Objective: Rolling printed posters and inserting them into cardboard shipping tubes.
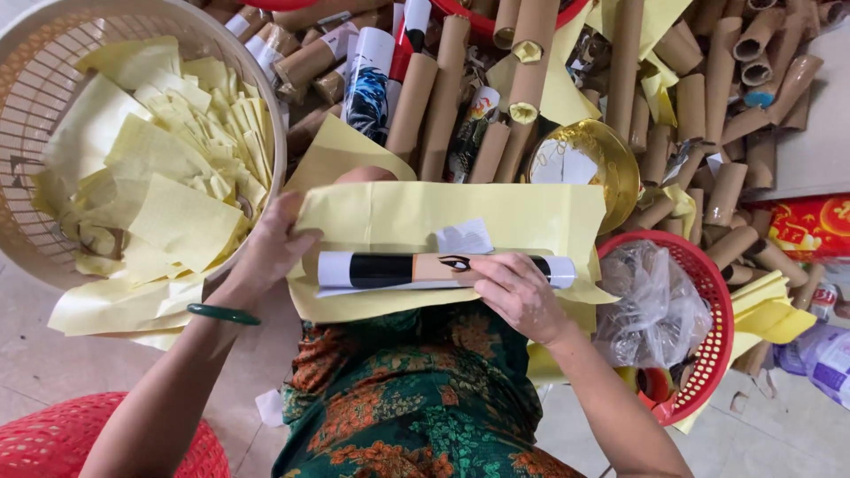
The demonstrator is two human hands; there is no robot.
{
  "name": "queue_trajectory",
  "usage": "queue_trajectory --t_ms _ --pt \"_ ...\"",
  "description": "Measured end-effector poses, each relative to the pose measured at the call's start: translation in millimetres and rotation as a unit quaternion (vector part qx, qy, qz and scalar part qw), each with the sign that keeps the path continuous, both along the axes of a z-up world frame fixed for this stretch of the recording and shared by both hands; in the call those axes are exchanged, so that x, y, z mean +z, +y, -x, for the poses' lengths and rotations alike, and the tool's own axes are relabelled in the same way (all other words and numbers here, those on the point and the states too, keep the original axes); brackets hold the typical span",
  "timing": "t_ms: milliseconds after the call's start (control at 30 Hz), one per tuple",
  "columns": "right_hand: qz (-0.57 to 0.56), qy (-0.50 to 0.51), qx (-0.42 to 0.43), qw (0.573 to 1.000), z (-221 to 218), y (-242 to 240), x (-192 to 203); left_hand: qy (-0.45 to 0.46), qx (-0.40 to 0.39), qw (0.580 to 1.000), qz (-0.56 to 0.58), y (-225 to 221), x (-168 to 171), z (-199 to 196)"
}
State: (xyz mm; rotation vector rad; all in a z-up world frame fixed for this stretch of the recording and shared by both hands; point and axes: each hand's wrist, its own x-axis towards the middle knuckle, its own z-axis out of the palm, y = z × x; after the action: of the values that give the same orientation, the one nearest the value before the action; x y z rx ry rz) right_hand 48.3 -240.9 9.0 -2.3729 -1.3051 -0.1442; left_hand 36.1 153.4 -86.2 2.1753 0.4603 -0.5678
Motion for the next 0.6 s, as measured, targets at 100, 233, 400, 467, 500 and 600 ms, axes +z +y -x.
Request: queue_trajectory --t_ms 100,233,400,467,500,600 --pt "0.006 0.014 -0.004 1.000 -2.2 2.4 3.3 -0.148 0.089 0.980 0.096 5.6 10.4 2.2" --pt "-0.001 0.016 -0.017 1.000 -13.5 5.1 0.5 -0.372 -0.030 0.895 -0.245 -24.9 62.1 7.5" --pt "-0.015 0.145 -0.025 0.989 -46.8 12.7 6.5 -0.528 -0.403 0.719 -0.202 -119.6 88.5 37.8" --pt "-0.024 0.181 -0.022 0.983 -59.0 10.6 1.5 -0.487 -0.432 0.700 -0.295 -122.6 82.3 16.3" --pt "-0.030 0.222 -0.018 0.974 -62.5 8.6 -1.3 -0.436 -0.455 0.676 -0.382 -125.1 78.9 8.1" --pt "0.010 0.349 -0.075 0.934 -77.5 17.2 10.1 -0.478 -0.378 0.738 -0.291 -118.3 64.7 -5.1"
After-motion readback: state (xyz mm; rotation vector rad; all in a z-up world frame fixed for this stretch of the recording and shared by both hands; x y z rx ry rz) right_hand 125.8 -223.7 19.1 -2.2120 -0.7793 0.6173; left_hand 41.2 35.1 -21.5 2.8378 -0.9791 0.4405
